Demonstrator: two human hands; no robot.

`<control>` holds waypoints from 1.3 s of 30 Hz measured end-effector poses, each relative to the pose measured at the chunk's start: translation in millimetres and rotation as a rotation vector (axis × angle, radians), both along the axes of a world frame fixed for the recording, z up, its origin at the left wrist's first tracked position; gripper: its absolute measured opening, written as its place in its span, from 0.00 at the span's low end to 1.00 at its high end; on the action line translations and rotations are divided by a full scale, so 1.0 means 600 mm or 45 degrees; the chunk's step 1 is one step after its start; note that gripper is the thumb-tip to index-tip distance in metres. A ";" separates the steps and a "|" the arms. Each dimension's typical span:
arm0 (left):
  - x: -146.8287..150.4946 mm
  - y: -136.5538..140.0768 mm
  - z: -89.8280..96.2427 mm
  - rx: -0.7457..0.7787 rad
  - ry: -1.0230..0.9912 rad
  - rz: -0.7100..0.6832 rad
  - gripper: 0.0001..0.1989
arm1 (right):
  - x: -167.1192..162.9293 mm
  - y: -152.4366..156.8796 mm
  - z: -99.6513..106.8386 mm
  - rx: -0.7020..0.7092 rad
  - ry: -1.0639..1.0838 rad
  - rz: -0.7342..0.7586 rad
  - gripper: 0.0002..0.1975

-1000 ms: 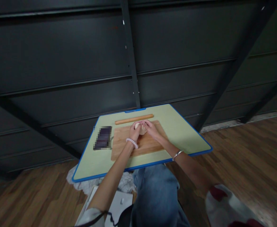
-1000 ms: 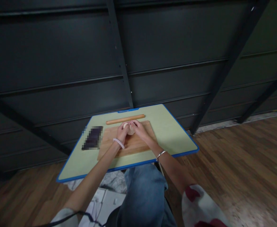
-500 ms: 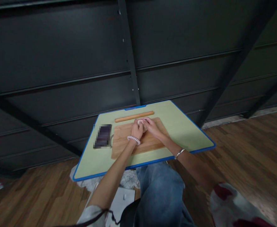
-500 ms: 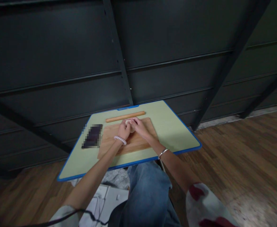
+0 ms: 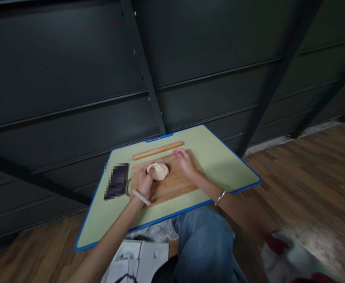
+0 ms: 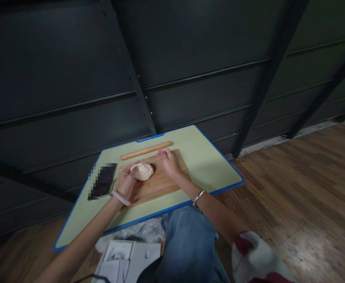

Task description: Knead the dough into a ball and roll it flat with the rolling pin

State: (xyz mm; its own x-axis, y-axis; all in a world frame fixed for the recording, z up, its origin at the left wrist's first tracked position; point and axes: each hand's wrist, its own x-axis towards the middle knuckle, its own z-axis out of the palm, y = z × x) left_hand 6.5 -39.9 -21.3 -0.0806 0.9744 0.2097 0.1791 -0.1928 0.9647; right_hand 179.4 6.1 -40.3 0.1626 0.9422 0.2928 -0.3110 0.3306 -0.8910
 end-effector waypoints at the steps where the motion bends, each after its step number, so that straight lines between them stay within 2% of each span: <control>1: -0.009 -0.012 0.006 -0.015 0.110 0.062 0.17 | -0.001 0.000 -0.001 0.024 -0.037 0.013 0.06; 3: -0.016 -0.028 0.024 0.029 0.376 0.087 0.16 | -0.003 -0.002 -0.002 0.069 -0.106 0.027 0.06; 5: -0.009 -0.030 0.044 0.173 0.617 0.005 0.16 | -0.003 -0.005 0.000 0.083 -0.149 0.025 0.07; 9: 0.024 0.009 0.077 0.476 1.245 -0.283 0.14 | -0.003 -0.006 0.004 0.040 -0.157 -0.004 0.07; 11: 0.037 0.035 0.086 0.595 1.466 -0.444 0.11 | -0.003 -0.005 0.004 -0.001 -0.132 -0.025 0.06; 13: 0.046 0.053 0.087 0.682 1.524 -0.613 0.10 | -0.004 -0.004 0.004 -0.043 -0.102 -0.039 0.05; 16: 0.053 0.059 0.076 0.731 1.443 -0.806 0.12 | -0.004 -0.002 0.004 -0.088 -0.052 -0.039 0.05; 20: 0.057 0.049 0.057 0.734 1.359 -0.909 0.11 | -0.005 -0.001 0.003 -0.134 0.009 -0.002 0.05; 30: 0.074 0.060 0.038 0.640 1.283 -0.651 0.13 | -0.003 -0.001 0.003 -0.151 0.138 0.124 0.05; 35: 0.096 0.063 0.031 0.611 1.451 -0.423 0.13 | -0.001 -0.001 0.005 -0.143 0.072 0.047 0.06; 39: 0.108 0.064 0.026 0.483 1.389 -0.192 0.13 | -0.002 0.000 0.007 -0.168 0.086 -0.024 0.06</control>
